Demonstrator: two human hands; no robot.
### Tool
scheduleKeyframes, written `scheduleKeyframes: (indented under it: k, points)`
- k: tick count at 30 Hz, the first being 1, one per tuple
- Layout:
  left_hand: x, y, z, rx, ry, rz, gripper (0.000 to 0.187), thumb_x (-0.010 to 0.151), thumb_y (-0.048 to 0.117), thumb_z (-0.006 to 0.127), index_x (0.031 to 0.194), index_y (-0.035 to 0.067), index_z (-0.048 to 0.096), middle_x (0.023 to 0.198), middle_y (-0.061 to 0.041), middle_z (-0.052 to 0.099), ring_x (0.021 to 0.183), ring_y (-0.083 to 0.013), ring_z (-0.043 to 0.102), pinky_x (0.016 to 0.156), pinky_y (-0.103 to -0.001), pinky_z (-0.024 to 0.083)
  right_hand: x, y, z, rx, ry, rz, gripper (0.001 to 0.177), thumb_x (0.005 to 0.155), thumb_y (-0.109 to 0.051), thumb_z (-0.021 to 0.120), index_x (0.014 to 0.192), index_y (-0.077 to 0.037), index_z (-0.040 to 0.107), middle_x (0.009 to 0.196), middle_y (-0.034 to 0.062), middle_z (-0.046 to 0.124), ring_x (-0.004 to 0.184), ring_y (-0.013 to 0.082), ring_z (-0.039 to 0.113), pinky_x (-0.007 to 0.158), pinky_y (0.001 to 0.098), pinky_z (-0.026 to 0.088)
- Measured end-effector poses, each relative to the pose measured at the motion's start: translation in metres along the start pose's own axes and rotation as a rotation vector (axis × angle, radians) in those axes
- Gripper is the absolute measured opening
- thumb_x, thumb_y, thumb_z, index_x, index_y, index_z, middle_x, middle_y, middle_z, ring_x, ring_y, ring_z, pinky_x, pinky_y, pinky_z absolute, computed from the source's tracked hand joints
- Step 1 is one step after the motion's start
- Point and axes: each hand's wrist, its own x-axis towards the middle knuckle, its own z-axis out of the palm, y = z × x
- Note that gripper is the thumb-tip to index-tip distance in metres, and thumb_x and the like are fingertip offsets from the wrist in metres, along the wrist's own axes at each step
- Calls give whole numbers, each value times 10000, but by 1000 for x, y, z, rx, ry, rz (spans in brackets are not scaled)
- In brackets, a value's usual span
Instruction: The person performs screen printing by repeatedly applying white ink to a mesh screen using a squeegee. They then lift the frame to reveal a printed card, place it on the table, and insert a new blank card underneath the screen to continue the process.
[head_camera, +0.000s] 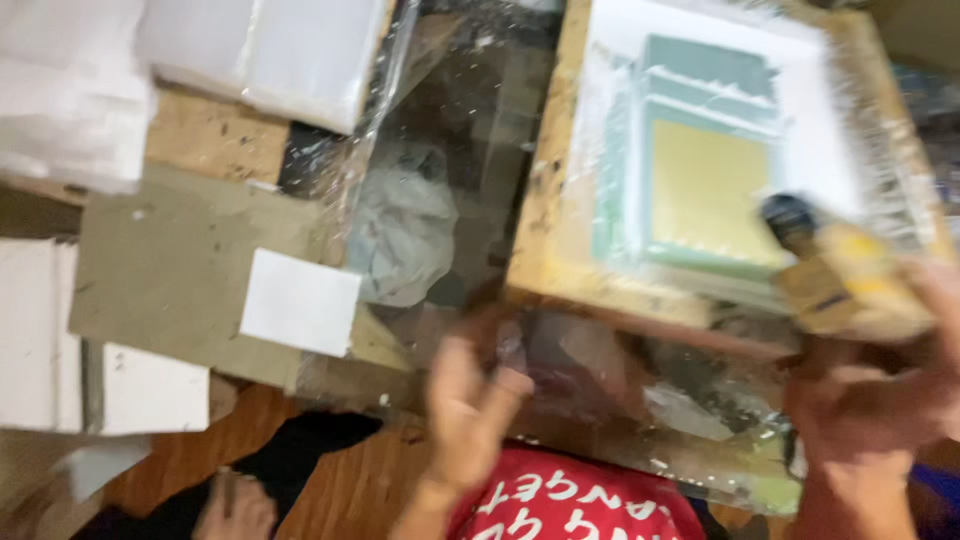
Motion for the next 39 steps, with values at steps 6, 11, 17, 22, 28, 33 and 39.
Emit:
scheduleKeyframes:
  k: [6, 11, 17, 22, 28, 33, 39]
  points:
    - [-33, -40, 61, -752, -374, -338, 717, 938, -53, 733, 1435, 56, 227, 1513, -281, 433, 1466, -398, 435, 1274, -544, 275, 14, -22, 11, 42, -111, 100, 372, 1014, 57, 700, 1382, 76, 646, 1340, 274, 712, 1163, 455, 636, 1070, 521, 441]
    - [-29, -67, 46, -414, -292, -565, 463, 881, 203, 829, 1005, 122, 390, 1150, -225, 578, 1317, -427, 642, 1145, -514, 568, 52, 18, 66, -65, -277, 93, 382, 1044, -151, 666, 1425, -131, 653, 1192, 104, 712, 1066, 352, 639, 870, 458, 339]
    - [-31, -82, 48, -494, -244, -558, 441, 925, 71, 790, 973, 129, 355, 976, -89, 444, 1043, -241, 589, 917, -344, 525, 115, 71, 151, -131, -299, -37, 411, 1033, -152, 681, 1435, -225, 632, 1101, 69, 622, 923, 356, 566, 780, 462, 311]
    - [-30, -83, 50, -445, -238, -536, 432, 912, 104, 804, 965, 124, 376, 975, -83, 466, 1086, -266, 644, 995, -385, 551, 137, 88, 177, -68, -431, -66, 492, 979, -125, 688, 1458, -202, 608, 1086, 97, 633, 962, 373, 564, 756, 490, 307]
    - [-31, -81, 54, -447, -179, -625, 454, 879, 97, 815, 974, 118, 371, 986, -109, 526, 1051, -251, 643, 962, -358, 596, 104, 58, 143, -66, -548, -92, 481, 1039, -134, 643, 1511, -200, 579, 1057, 105, 632, 922, 363, 571, 729, 473, 300]
    - [-27, -72, 57, -419, -164, -610, 384, 865, 92, 795, 1097, 49, 492, 1001, -145, 593, 1000, -266, 687, 902, -353, 595, 34, -2, 89, -110, -640, -61, 462, 1054, -197, 626, 1513, -227, 577, 984, 35, 615, 858, 210, 512, 796, 363, 338]
    - [-28, -73, 60, -437, -184, -528, 434, 935, 43, 759, 933, 144, 337, 804, -19, 493, 809, -123, 550, 734, -257, 459, -3, -40, 44, -133, -522, -23, 419, 1095, -179, 621, 1511, -223, 604, 1142, 45, 692, 957, 232, 631, 887, 413, 347]
